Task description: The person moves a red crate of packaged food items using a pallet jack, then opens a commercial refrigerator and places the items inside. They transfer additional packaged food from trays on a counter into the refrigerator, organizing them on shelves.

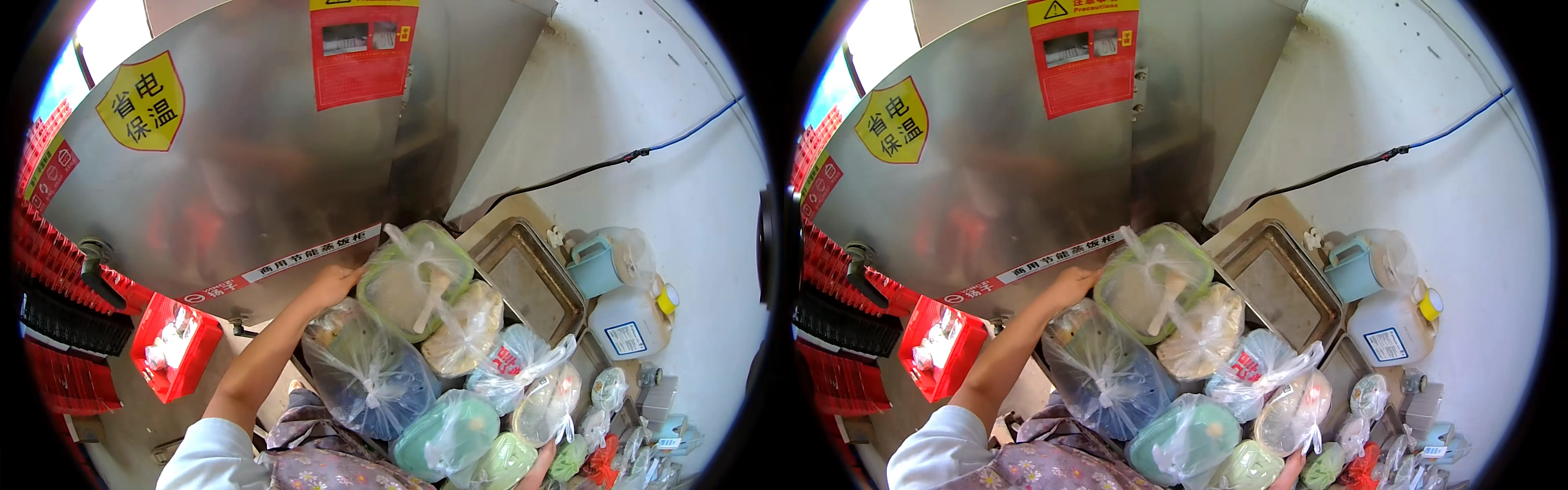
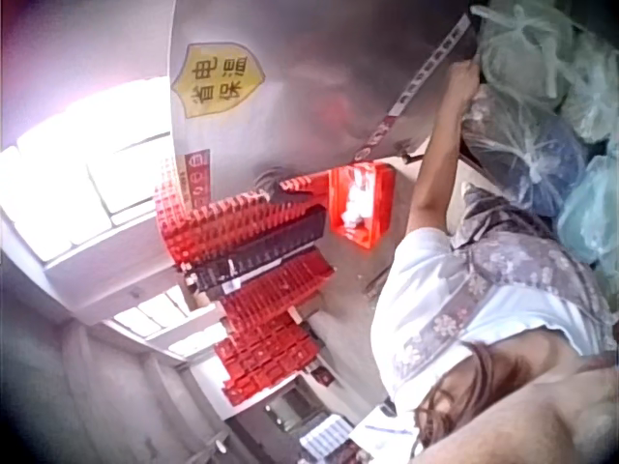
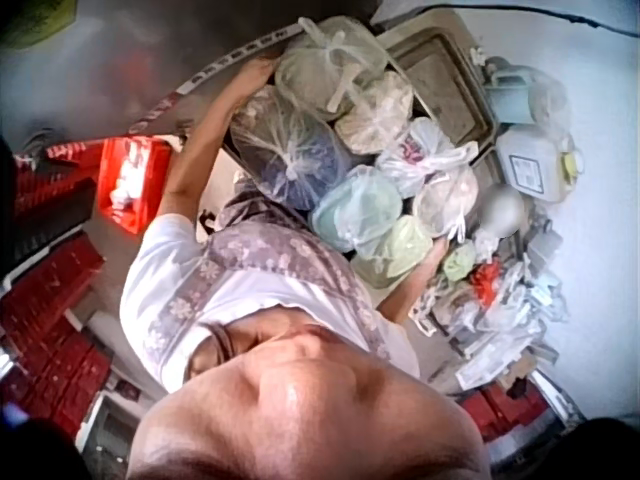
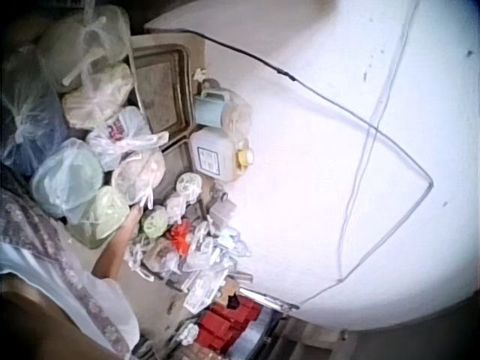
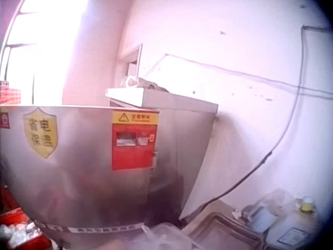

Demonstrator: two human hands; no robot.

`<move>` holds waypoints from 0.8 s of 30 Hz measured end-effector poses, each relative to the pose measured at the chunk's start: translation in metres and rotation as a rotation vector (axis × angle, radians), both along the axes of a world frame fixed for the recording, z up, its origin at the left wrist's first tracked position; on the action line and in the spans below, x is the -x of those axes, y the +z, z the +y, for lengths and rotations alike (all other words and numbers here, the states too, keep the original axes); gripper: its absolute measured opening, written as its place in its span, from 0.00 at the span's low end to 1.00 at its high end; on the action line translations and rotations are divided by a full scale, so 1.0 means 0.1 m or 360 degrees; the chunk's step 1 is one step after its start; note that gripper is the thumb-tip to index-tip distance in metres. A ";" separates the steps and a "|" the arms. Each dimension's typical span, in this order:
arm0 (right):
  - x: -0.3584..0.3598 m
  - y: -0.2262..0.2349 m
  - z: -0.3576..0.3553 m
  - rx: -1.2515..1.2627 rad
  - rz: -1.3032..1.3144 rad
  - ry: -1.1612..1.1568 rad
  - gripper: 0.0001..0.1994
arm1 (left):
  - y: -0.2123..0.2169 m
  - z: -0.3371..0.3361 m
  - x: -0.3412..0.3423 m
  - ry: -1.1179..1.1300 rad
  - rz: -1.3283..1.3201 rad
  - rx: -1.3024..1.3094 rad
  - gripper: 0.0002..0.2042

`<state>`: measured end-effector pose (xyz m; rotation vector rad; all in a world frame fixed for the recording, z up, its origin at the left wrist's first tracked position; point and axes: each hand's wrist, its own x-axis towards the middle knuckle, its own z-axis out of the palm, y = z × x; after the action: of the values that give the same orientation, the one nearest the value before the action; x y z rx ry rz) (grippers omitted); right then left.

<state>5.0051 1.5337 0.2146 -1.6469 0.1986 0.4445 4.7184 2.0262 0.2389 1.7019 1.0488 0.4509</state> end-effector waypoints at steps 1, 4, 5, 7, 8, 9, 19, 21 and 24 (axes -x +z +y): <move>-0.04 0.02 0.04 0.0033 -0.0018 0.0009 0.17 | -0.04 -0.02 0.10 0.0037 -0.0041 -0.0039 0.21; -0.15 0.04 0.10 0.0123 -0.0072 0.0038 0.17 | -0.01 -0.11 0.32 0.0150 -0.0052 -0.0029 0.21; -0.20 0.09 0.07 0.0159 -0.0091 0.0038 0.17 | 0.03 -0.16 0.37 0.0170 0.0003 -0.0031 0.21; -0.35 0.13 0.16 0.0212 -0.0115 0.0093 0.17 | 0.06 -0.23 0.41 0.0241 0.0078 0.0014 0.22; -0.40 0.14 0.18 0.0244 -0.0116 0.0089 0.17 | 0.04 -0.28 0.42 0.0267 0.0077 0.0043 0.22; -0.42 0.17 0.22 0.0287 -0.0108 0.0089 0.17 | 0.02 -0.31 0.45 0.0281 0.0075 0.0078 0.22; -0.60 0.18 0.67 0.0490 -0.0132 0.0106 0.17 | 0.19 -0.30 0.45 0.0197 0.0358 -0.0039 0.22; -0.61 0.18 0.71 0.0509 -0.0147 0.0102 0.17 | 0.23 -0.31 0.43 0.0204 0.0323 -0.0119 0.22; -0.58 0.17 0.76 0.0548 -0.0152 0.0094 0.16 | 0.35 -0.32 0.45 0.0172 0.0344 -0.0172 0.22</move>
<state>5.0634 1.6099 0.2320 -2.0111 0.1615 0.3900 4.6733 1.9941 0.2743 1.8255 1.2981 0.4047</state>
